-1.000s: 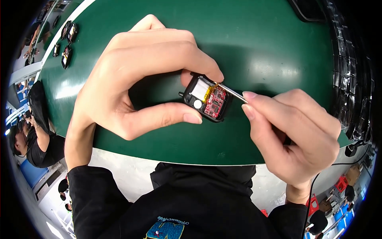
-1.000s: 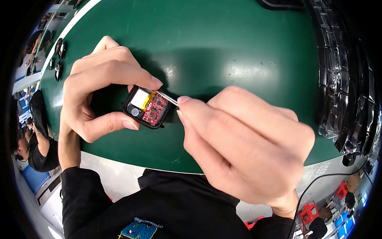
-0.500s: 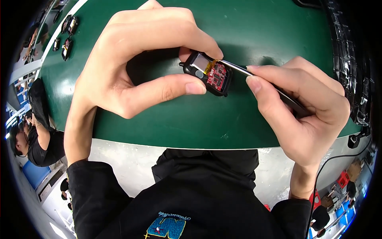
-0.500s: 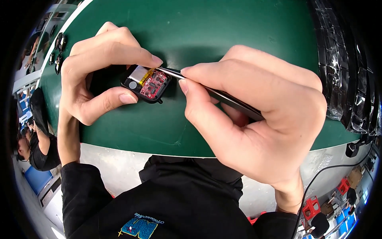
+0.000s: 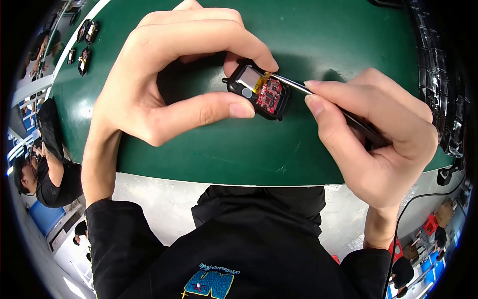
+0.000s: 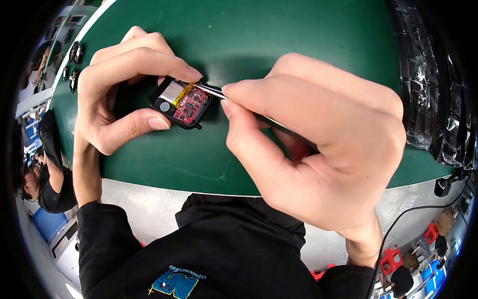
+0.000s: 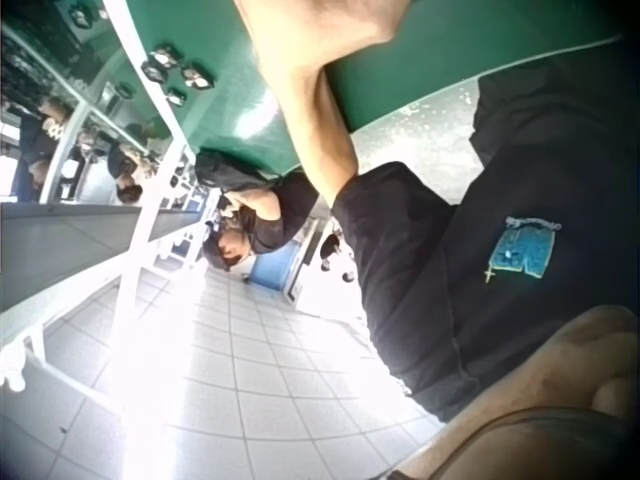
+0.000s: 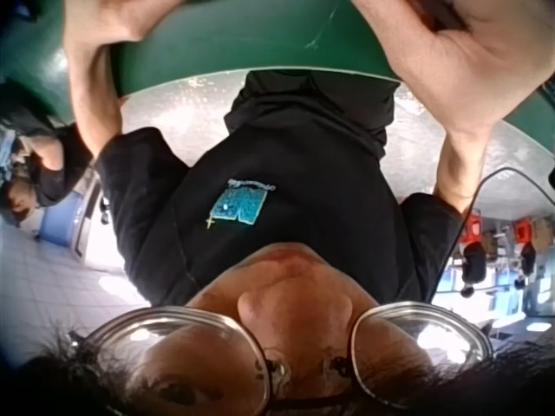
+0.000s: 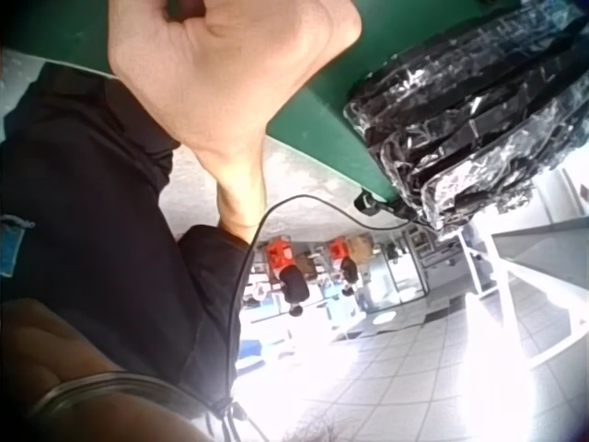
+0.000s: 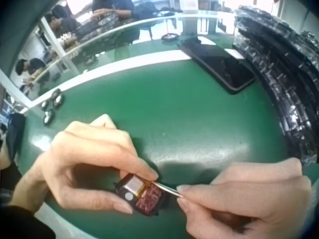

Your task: The person is assembling electronic components, specifically using tweezers to manipulate small parts inside what appears to be a digital watch or similar device.

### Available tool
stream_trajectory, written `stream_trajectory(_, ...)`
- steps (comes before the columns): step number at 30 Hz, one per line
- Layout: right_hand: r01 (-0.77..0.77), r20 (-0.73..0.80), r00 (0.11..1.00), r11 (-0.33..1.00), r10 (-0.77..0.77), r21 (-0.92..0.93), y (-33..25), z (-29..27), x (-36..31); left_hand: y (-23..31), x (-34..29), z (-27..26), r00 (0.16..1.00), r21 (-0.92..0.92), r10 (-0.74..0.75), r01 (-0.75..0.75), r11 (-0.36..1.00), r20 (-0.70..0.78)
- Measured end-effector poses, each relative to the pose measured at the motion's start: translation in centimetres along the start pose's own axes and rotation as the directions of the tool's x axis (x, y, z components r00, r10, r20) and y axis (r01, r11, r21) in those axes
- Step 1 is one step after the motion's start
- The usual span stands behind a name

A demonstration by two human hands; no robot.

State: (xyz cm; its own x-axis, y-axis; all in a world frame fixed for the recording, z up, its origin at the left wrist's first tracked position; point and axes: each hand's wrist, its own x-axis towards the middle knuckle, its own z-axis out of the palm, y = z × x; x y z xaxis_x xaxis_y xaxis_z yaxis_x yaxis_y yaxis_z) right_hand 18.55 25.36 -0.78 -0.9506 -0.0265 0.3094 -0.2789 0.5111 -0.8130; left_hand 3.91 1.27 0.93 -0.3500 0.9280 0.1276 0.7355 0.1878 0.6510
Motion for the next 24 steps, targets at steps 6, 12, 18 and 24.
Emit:
stream_trajectory(6, 0.112, -0.028, 0.993, 0.989, -0.115, -0.094, 0.7, -0.4, -0.4, 0.3, 0.5, 0.2, 1.000, 0.008, 0.017, -0.017, 1.000, 0.002)
stream_trajectory(12, 0.146, -0.017, 0.989, 0.985, -0.148, -0.091, 0.6, 0.4, -0.2, -0.4, -0.1, 0.1, 1.000, -0.005, 0.025, -0.025, 1.000, -0.001)
stream_trajectory(18, 0.045, -0.092, 0.995, 0.998, -0.049, -0.049, 0.8, -0.9, -0.5, -0.3, -0.3, 0.4, 0.999, 0.012, 0.037, -0.036, 0.999, -0.028)
stream_trajectory(24, -0.007, -0.288, 0.957, 0.998, 0.025, 0.062, 0.2, -0.1, 0.0, 0.1, 0.0, 0.2, 0.994, 0.106, 0.104, -0.099, 0.989, -0.038)
